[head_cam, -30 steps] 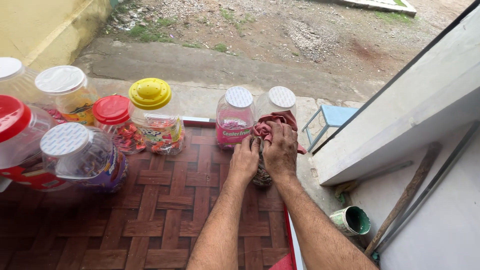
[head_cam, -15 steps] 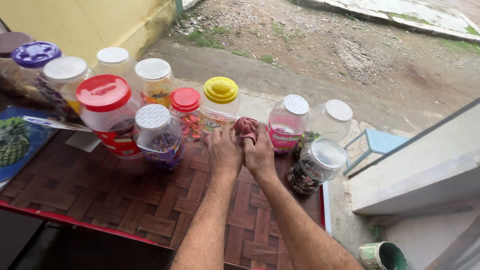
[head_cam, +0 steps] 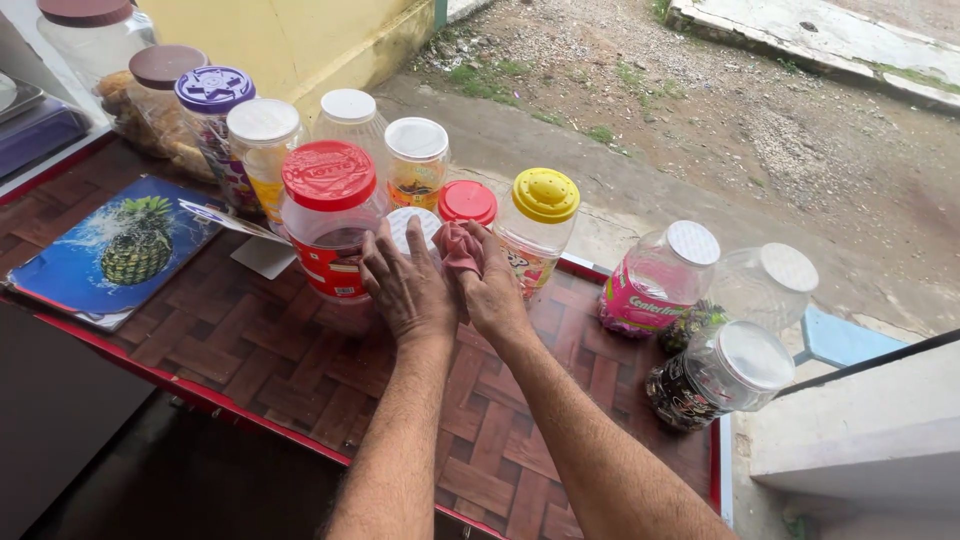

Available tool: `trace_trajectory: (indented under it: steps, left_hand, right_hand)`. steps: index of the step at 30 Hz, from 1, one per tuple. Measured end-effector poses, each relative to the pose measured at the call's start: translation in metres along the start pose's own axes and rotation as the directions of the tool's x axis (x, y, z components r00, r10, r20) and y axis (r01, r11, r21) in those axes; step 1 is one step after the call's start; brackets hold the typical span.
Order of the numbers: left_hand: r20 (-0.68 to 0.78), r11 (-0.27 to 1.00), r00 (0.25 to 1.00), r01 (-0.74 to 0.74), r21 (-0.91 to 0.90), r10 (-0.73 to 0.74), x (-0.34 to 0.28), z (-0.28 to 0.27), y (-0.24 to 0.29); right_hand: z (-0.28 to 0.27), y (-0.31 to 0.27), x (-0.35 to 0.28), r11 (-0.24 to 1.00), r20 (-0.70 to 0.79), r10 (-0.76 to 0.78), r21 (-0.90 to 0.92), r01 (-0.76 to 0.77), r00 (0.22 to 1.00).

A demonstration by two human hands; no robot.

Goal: Clean the counter and product jars with a cloth.

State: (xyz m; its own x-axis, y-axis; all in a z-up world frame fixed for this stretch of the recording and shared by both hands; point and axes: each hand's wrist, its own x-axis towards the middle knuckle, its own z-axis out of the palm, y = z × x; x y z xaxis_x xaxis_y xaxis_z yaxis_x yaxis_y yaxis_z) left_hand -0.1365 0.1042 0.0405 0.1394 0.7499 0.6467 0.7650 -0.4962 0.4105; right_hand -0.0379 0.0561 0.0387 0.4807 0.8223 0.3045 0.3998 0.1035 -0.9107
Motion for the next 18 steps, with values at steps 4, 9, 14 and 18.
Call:
trace_trajectory:
  steps: [4,9,14,18]
  left_hand:
    - [0.144,0.992,0.983,0.121,-0.026,-0.116,0.010,0.009,-0.009]
    - [0.461,0.969,0.859,0.249,0.005,-0.223,0.022,0.002,-0.010]
    - [0.480,0.954,0.847,0.292,-0.064,-0.227,0.027,-0.018,-0.004]
    - [0.442,0.959,0.868,0.278,-0.058,-0.226,0.020,-0.032,0.013]
  right_hand:
    - [0.007,-0.028,0.003,0.989,-0.016,0.106,-0.106,-0.107,0.994]
    - [0.010,-0.016,0.009,0.978,0.015,0.136,-0.164,-0.131,0.991]
    - [0.004,-0.063,-0.003,0.937,0.005,0.341,-0.080,-0.339,0.940]
    - [-0.008,-0.074,-0.009,0.813,-0.020,0.582,0.041,-0.581,0.813]
